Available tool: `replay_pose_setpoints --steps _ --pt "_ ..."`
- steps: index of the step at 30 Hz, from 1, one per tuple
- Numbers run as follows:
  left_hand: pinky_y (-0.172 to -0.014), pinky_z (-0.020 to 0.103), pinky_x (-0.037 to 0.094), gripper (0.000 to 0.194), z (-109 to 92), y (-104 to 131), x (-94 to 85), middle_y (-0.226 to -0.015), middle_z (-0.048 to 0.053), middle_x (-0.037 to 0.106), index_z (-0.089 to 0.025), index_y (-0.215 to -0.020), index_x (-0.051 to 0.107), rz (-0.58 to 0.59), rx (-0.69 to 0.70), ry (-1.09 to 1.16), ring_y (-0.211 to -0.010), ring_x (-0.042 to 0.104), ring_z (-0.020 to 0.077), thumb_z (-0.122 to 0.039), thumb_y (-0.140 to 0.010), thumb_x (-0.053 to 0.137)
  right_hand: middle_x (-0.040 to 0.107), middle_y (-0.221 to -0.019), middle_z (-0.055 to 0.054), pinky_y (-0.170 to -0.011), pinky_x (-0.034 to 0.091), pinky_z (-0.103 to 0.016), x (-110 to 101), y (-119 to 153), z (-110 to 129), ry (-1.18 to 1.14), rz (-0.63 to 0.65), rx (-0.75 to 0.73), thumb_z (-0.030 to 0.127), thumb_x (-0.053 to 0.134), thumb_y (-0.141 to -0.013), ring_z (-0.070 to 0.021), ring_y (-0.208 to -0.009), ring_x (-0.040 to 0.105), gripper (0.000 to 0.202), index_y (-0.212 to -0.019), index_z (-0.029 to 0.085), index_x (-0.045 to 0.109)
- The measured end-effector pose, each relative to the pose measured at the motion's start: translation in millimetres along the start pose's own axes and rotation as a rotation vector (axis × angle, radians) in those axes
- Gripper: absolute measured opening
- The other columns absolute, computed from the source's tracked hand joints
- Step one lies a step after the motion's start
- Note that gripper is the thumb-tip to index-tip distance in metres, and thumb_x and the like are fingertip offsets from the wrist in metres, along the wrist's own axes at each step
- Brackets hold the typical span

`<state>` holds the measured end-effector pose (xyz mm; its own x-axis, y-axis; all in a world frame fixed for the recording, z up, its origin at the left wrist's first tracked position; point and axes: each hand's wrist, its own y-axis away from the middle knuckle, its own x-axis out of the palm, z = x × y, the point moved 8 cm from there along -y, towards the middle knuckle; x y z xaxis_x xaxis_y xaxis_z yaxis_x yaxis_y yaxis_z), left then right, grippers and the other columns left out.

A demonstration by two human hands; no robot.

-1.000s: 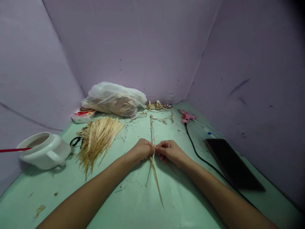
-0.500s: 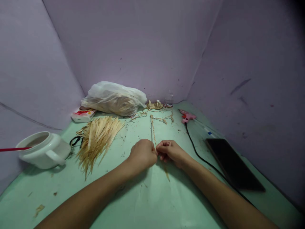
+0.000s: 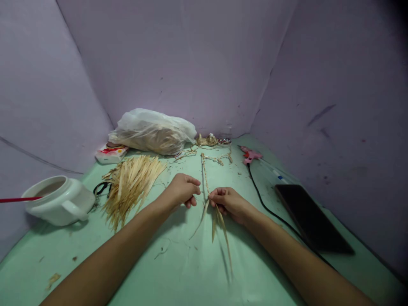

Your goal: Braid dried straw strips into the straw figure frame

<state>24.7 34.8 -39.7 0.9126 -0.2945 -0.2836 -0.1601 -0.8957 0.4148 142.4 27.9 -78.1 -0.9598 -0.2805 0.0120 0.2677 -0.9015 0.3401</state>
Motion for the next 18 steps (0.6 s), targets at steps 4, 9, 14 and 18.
replay_pose_setpoints --steps 4,9,14,18 --pt "-0.037 0.017 0.034 0.019 14 -4 31.4 -0.06 0.003 0.057 -0.008 -0.081 0.053 0.23 -0.127 0.338 -0.04 0.048 0.0065 -0.004 -0.063 0.049 0.049 -0.046 0.005 -0.033 0.02 -0.016 2 0 0 -0.018 0.009 -0.003 0.021 0.055 -0.065 -0.0019 -0.033 0.031 0.011 -0.058 0.013 0.05" --pt "-0.036 0.015 0.033 0.01 23 -6 51.6 -0.05 0.001 0.049 -0.008 -0.063 0.053 0.362 -0.163 0.331 -0.038 0.045 0.005 -0.012 -0.07 0.046 0.05 -0.047 0.005 -0.034 0.022 -0.016 0 -3 -1 0.026 0.018 -0.001 0.017 0.052 -0.063 -0.0025 -0.034 0.034 0.004 -0.062 0.014 0.052" --pt "-0.031 0.017 0.019 0.009 23 -14 35.7 -0.039 -0.004 0.042 -0.012 -0.054 0.05 0.214 -0.058 0.07 -0.031 0.033 0.0046 -0.017 -0.062 0.051 0.052 -0.051 0.004 -0.039 0.031 -0.018 -1 -4 3 0.192 0.055 -0.053 0.017 0.051 -0.064 -0.0054 -0.039 0.042 0.003 -0.065 0.015 0.05" --pt "-0.032 0.02 0.011 0.015 20 -17 33.3 -0.031 -0.006 0.029 -0.016 -0.044 0.04 0.101 0.046 -0.068 -0.028 0.021 0.0037 -0.013 -0.056 0.049 0.059 -0.059 -0.001 -0.048 0.033 -0.02 -3 7 25 0.653 -0.068 -0.319 0.014 0.047 -0.066 -0.0089 -0.05 0.048 0.009 -0.069 0.014 0.056"
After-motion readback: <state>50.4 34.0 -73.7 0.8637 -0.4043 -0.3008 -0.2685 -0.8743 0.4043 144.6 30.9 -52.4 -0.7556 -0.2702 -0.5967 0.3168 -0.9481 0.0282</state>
